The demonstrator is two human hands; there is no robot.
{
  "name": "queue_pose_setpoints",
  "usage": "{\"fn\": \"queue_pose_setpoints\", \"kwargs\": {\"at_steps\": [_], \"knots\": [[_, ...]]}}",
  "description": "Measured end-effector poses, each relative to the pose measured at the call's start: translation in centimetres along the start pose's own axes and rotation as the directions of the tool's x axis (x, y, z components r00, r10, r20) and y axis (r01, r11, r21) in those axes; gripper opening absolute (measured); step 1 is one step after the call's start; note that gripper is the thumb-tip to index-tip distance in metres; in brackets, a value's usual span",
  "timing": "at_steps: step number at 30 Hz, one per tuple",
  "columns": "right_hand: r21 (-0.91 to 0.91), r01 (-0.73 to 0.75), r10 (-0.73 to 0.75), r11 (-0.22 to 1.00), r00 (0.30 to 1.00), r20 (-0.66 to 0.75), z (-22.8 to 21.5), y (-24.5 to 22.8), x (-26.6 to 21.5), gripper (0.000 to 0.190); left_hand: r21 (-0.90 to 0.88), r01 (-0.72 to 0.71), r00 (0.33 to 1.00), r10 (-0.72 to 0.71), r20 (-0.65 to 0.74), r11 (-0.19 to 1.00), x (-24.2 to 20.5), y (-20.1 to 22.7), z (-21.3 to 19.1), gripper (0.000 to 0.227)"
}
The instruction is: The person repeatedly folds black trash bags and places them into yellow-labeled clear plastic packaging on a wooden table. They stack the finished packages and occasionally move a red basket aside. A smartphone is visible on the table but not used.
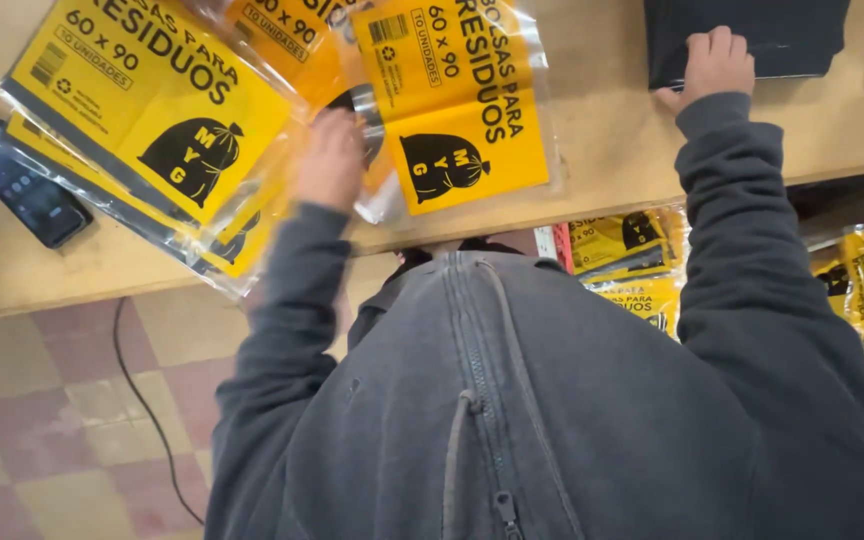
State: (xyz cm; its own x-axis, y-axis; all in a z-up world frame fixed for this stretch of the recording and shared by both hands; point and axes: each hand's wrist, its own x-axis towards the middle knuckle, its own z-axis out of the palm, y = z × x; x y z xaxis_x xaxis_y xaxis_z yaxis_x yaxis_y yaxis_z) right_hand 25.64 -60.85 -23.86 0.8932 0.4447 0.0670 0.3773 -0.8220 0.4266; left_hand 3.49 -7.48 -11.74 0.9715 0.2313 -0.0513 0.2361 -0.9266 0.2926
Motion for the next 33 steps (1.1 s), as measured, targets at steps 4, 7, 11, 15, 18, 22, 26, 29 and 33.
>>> {"fn": "queue_pose_setpoints", "kwargs": {"at_steps": [4,7,11,15,18,22,26,29,33], "knots": [[-0.052,0.142,-0.149,0.988,0.977,-0.154,1.4,2.1,0.1,0.057,0.172,-0.623,0.782,0.599,0.171,0.763,0.8,6.2,14.2,0.08],[0.075,0.179,-0.15,0.981,0.944,-0.293,2.0,3.0,-0.2,0.027,0.176,-0.426,0.806,0.284,0.519,0.887,5.3,9.0,8.9,0.1],[0.088,0.226,-0.189,0.97,0.933,-0.307,0.0,3.1,0.6,0.025,0.252,-0.257,0.834,0.083,0.545,0.933,8.7,7.1,8.2,0.108],[0.015,0.324,-0.309,0.946,0.914,-0.264,-1.7,3.9,0.6,0.036,0.248,-0.063,0.936,-0.029,0.352,0.967,11.1,4.0,8.9,0.107],[-0.07,0.348,-0.349,0.935,0.865,-0.359,-0.6,5.5,0.3,0.018,0.246,-0.082,0.981,0.034,0.193,0.966,11.0,3.1,10.1,0.096],[-0.161,0.367,-0.401,0.916,0.839,-0.369,-1.8,5.3,0.0,0.019,0.011,-0.448,0.879,0.438,0.188,0.894,7.6,3.7,10.9,0.028],[-0.202,0.298,-0.357,0.933,0.834,-0.42,-0.1,6.8,-0.2,0.022,0.064,-0.481,0.833,0.432,0.346,0.875,6.0,2.6,13.6,0.055],[-0.071,0.285,-0.291,0.956,0.883,-0.369,2.1,7.2,0.0,0.029,-0.014,-0.381,0.852,0.357,0.383,0.924,6.8,1.6,14.7,0.041],[0.278,0.28,-0.267,0.919,0.96,-0.083,-4.5,1.2,0.5,0.04,-0.118,-0.414,0.865,0.43,0.258,0.903,8.6,1.3,15.0,0.022]]}}
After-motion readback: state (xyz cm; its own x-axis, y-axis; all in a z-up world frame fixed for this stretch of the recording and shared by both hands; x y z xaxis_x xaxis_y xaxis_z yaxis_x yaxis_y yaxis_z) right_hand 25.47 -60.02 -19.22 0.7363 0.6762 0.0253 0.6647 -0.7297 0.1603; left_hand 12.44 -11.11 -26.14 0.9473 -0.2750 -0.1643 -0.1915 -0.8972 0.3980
